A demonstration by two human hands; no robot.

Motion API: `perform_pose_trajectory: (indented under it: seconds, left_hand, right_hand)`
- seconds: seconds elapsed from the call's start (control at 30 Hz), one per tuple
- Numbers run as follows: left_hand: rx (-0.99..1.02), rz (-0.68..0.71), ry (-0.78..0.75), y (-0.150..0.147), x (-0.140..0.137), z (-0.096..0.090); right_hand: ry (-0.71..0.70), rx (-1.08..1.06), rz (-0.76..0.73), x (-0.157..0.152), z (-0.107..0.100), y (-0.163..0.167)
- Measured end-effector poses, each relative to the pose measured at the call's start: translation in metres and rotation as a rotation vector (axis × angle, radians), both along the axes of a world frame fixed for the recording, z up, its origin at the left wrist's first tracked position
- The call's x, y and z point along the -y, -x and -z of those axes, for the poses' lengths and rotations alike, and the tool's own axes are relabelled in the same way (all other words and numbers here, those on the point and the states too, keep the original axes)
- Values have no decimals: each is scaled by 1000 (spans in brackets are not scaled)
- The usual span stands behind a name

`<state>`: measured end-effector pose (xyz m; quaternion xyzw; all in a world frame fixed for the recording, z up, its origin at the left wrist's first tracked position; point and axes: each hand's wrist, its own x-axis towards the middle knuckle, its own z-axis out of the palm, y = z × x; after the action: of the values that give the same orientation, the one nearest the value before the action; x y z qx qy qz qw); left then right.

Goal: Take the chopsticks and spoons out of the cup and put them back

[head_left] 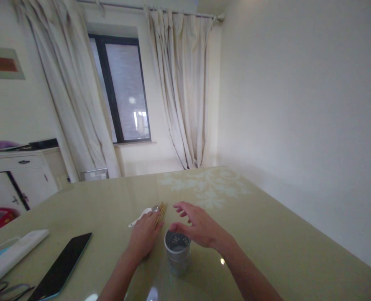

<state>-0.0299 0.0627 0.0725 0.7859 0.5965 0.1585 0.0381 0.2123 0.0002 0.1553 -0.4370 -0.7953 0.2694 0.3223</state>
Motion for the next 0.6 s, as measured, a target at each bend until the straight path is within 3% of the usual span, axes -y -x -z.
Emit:
perform_pose_trajectory:
  seconds: [0.1,0.23,0.5,0.6]
  left_hand:
    - [-124,-86,-3,0,20,28]
    - [-142,-103,-50,0,25,46]
    - [-14,-31,-148,-4,17,60]
    - [56,-33,-180,0,15,66]
  right_hand:
    - [-25,-378,-88,9,49,-2]
    - [13,-465,-76,15,91,8]
    - [-11,-541,116,8,101,20]
    - [33,-597,125,3,108,19]
